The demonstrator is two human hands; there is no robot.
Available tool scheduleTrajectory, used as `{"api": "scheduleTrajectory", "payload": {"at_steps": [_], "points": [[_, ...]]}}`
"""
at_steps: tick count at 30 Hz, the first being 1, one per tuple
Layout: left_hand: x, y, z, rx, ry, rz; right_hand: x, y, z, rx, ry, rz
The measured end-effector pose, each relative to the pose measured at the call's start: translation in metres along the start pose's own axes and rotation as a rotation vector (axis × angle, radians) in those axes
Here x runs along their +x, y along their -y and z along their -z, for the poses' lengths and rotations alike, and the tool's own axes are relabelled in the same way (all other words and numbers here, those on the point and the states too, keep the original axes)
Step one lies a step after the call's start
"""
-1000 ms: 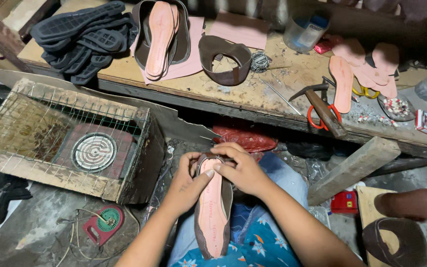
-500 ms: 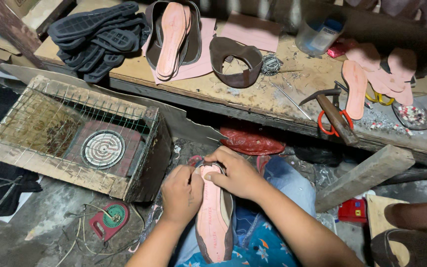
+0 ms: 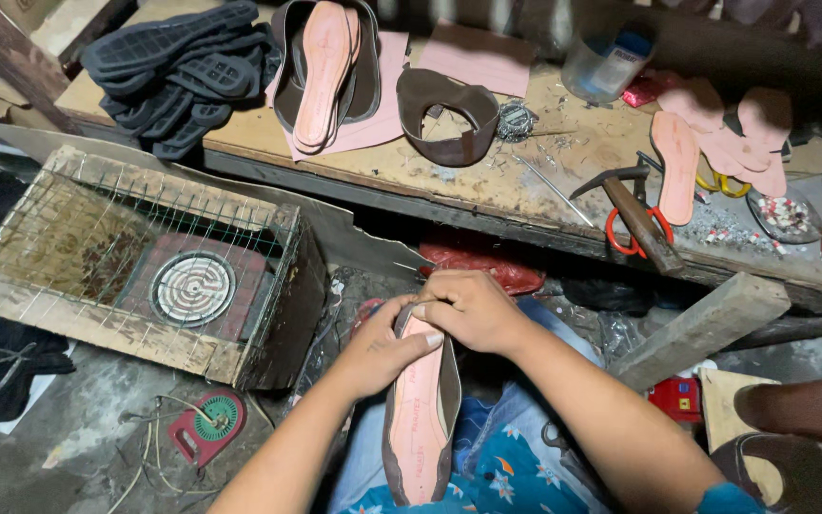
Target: The person sits on the floor and repairs a brown slip-on shoe. They use a hammer to drive nails into the sole, then use pliers to pull and trim the nails. The person repeatedly checks the shoe's fit and alignment while working.
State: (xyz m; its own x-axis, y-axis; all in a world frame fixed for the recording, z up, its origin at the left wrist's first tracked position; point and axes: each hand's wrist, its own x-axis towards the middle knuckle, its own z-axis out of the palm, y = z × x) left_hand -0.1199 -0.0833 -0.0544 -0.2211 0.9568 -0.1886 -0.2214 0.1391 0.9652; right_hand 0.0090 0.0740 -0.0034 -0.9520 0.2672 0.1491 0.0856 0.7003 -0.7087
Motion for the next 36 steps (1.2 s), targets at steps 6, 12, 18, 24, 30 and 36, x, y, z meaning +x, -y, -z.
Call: {"api": "scheduleTrajectory", "payload": {"at_steps": [6,12,18,24,30,36], "points": [[0.000,-0.006,-0.014,0.158,-0.075,-0.107,-0.009,-0.005,0.005,0.313,0.010,-0.065],[-0.027,-0.063,-0.019,0.222,-0.161,-0.095,-0.075,0.019,0.028,0.139,-0.157,-0.136],[-0.047,-0.099,-0.017,0.410,-0.136,-0.620,-0.201,0.002,0.022,-0.325,0.125,-0.765],[-0.050,-0.088,-0.021,0.511,-0.107,-0.654,-0.271,-0.021,-0.032,-0.248,-0.051,-0.867],[-0.056,-0.090,-0.036,0.747,-0.131,-0.659,-0.229,0.025,-0.021,0.157,-0.171,-0.468],[-0.063,-0.091,-0.049,0.706,-0.171,-0.731,-0.156,0.097,0.007,0.510,0.144,-0.456]]}}
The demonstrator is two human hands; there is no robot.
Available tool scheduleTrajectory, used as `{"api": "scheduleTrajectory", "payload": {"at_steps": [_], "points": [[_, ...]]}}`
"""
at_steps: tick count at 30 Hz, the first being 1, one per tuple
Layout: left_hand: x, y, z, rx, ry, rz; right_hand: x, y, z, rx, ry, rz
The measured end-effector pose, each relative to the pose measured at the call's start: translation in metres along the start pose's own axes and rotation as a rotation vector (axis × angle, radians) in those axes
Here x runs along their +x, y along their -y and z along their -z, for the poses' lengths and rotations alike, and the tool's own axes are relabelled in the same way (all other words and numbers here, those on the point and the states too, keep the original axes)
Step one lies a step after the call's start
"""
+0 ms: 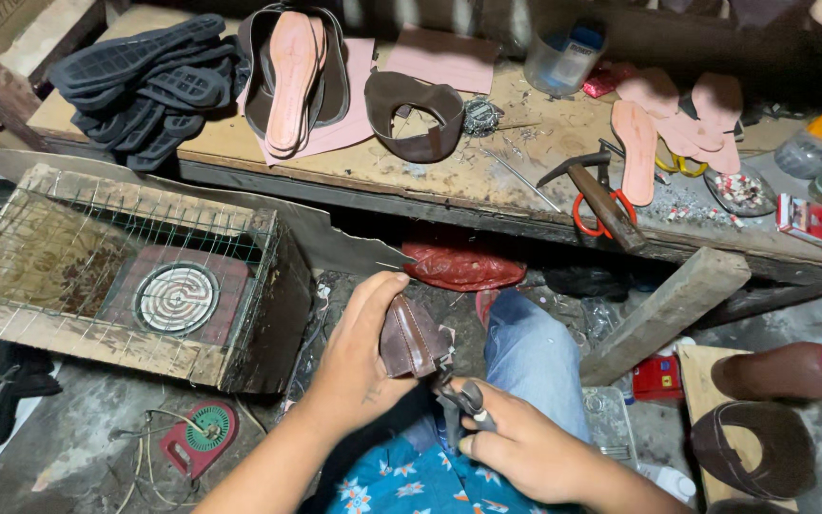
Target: The person sits on the floor and repairs a brown slip-on shoe. They use a hammer to drive nails into the sole, then use pliers to pull and trim the nails. The person repeatedly checks the shoe's fit and alignment while working.
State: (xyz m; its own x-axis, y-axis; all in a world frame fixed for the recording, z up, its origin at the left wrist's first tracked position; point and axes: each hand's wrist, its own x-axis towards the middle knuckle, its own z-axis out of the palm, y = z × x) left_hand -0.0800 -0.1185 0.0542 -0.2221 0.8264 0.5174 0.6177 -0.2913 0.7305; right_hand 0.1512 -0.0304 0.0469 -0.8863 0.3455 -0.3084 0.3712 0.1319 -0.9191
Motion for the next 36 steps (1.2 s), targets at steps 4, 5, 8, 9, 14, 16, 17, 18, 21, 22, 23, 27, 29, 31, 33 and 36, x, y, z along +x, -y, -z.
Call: {"api": "scheduleTrajectory", "payload": {"at_steps": [4,5,8,9,14,16,17,18,21,22,23,27,29,31,33,36], "points": [[-0.005,-0.004,-0.003,0.036,-0.027,-0.003,0.001,0.035,0.000,-0.121,0.038,0.065],[-0.006,-0.005,-0.004,0.051,-0.032,-0.009,0.002,0.040,0.000,-0.181,0.032,0.172],[-0.009,-0.008,-0.008,0.102,-0.050,-0.027,-0.001,0.049,0.003,-0.294,0.018,0.110],[-0.010,-0.009,-0.010,0.118,-0.053,-0.032,-0.004,0.051,0.005,-0.327,0.019,0.039],[-0.015,-0.010,-0.011,0.150,-0.038,-0.025,-0.016,0.050,0.007,-0.426,-0.107,-0.024],[-0.014,-0.006,-0.007,0.120,-0.056,-0.031,-0.009,0.042,-0.002,-0.331,-0.205,-0.045],[-0.012,-0.004,-0.005,0.103,-0.083,-0.033,-0.001,0.035,-0.007,-0.286,-0.248,-0.048],[-0.010,-0.002,-0.003,0.087,-0.105,-0.036,0.009,0.027,-0.014,-0.201,-0.297,0.055],[-0.008,0.004,0.002,0.095,-0.164,-0.091,0.040,-0.004,-0.035,-0.040,-0.421,0.300],[-0.008,0.006,0.002,0.100,-0.173,-0.087,0.049,-0.014,-0.039,-0.054,-0.465,0.350],[-0.008,0.007,0.003,0.108,-0.181,-0.084,0.059,-0.023,-0.042,-0.067,-0.509,0.402],[-0.008,0.015,0.005,0.131,-0.165,-0.060,0.078,-0.040,-0.042,-0.094,-0.547,0.464],[-0.003,0.019,0.004,0.133,-0.166,-0.075,0.081,-0.036,-0.039,-0.144,-0.582,0.437],[0.002,0.021,0.003,0.136,-0.157,-0.053,0.082,-0.024,-0.032,-0.123,-0.514,0.349],[0.009,0.023,0.002,0.136,-0.128,-0.009,0.078,-0.008,-0.022,-0.121,-0.439,0.274],[0.014,0.019,-0.001,0.137,-0.090,-0.029,0.062,0.015,-0.004,0.064,-0.206,0.104]]}}
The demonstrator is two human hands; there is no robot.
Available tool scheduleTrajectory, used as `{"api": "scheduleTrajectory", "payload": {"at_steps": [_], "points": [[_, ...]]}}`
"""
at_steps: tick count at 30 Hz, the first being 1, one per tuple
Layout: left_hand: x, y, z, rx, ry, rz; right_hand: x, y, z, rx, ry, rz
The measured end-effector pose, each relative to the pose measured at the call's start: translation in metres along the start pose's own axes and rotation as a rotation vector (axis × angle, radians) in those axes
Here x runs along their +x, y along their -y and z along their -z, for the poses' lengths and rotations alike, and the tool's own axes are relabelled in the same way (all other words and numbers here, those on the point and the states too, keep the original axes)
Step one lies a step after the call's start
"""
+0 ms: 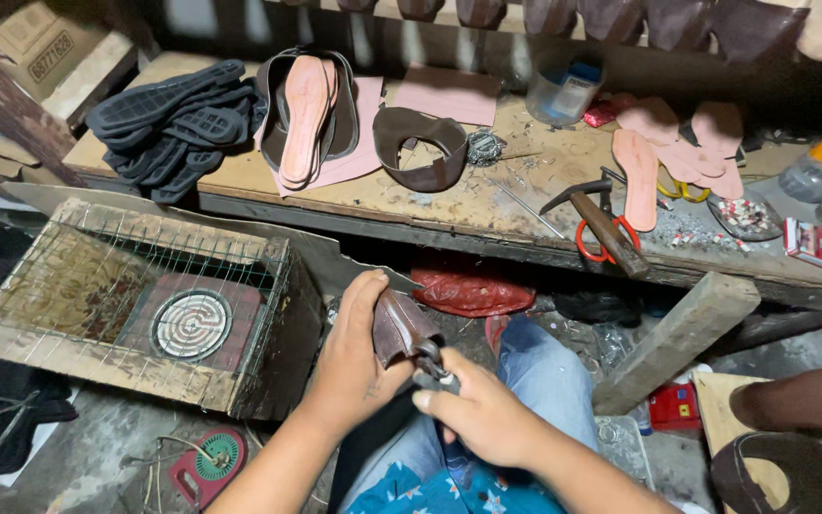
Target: The person sits on the floor and repairs a brown slip-on shoe. They use a hammer to drive nails into the sole, then use pliers to pull and trim the nails. The person repeatedly checks the shoe's fit and alignment while working.
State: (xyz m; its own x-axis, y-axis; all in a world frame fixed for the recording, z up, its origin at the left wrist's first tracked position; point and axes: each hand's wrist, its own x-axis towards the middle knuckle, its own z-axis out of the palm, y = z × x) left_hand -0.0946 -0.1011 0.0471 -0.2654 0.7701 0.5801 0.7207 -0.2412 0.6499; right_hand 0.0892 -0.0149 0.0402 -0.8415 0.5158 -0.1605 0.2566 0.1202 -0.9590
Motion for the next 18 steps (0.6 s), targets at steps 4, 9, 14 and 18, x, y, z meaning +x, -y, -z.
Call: {"api": "scheduleTrajectory", "payload": {"at_steps": [4,9,14,18], "points": [[-0.001,-0.006,0.001,-0.002,0.073,0.099,-0.022,0.022,0.015,-0.005,0.166,-0.081],[-0.004,-0.009,0.003,-0.001,0.081,0.053,-0.025,0.022,0.021,-0.116,0.199,-0.038],[-0.011,-0.016,0.004,-0.034,0.108,-0.018,-0.023,0.018,0.031,0.078,0.336,-0.191],[-0.015,-0.024,0.003,-0.011,0.153,0.009,-0.032,0.026,0.042,-0.045,0.416,-0.272]]}}
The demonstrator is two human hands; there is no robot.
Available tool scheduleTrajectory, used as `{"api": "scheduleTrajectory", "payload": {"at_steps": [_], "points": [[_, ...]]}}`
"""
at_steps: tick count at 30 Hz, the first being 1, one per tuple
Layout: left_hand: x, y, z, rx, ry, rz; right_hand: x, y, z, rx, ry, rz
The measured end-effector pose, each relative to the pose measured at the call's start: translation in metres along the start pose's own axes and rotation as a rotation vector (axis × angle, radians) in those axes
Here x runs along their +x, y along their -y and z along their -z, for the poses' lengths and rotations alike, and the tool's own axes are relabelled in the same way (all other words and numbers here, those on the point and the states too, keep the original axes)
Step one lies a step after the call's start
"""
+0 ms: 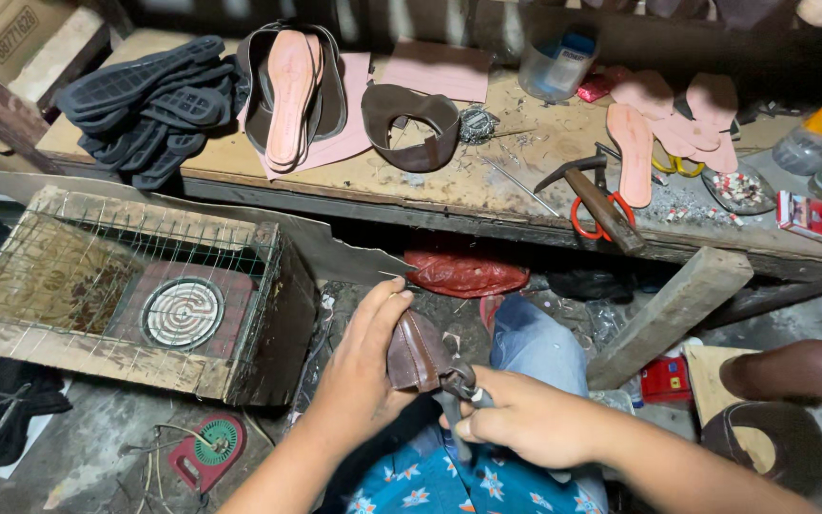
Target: The person sits on the floor and repairs a brown slip-on shoe. They use a hammer to drive nails into the sole, then use pliers to pull and trim the nails. The person repeatedly checks the shoe's fit and alignment while working.
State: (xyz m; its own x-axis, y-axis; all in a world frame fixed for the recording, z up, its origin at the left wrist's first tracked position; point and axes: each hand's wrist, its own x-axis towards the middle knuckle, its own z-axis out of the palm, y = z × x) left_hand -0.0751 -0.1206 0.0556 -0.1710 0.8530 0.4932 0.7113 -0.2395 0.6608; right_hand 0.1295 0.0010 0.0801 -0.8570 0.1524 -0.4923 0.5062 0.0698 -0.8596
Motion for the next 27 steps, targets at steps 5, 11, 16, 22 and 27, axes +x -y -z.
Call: {"api": "scheduleTrajectory", "payload": {"at_steps": [5,11,16,22,27], "points": [[0.001,-0.011,-0.009,0.046,-0.033,-0.023,-0.025,0.012,0.003,-0.491,-0.165,0.010],[0.004,-0.026,-0.037,0.175,-0.085,0.033,-0.043,0.019,0.011,-0.674,-0.119,-0.278],[0.005,-0.032,-0.054,0.253,-0.092,-0.018,-0.050,0.017,0.017,-0.581,-0.138,-0.213],[0.011,-0.024,-0.050,0.146,-0.135,-0.055,-0.034,-0.009,0.005,-0.344,-0.399,-0.138],[0.020,-0.003,-0.035,0.132,-0.164,0.005,0.033,-0.034,-0.009,-0.291,-0.680,0.363]]}}
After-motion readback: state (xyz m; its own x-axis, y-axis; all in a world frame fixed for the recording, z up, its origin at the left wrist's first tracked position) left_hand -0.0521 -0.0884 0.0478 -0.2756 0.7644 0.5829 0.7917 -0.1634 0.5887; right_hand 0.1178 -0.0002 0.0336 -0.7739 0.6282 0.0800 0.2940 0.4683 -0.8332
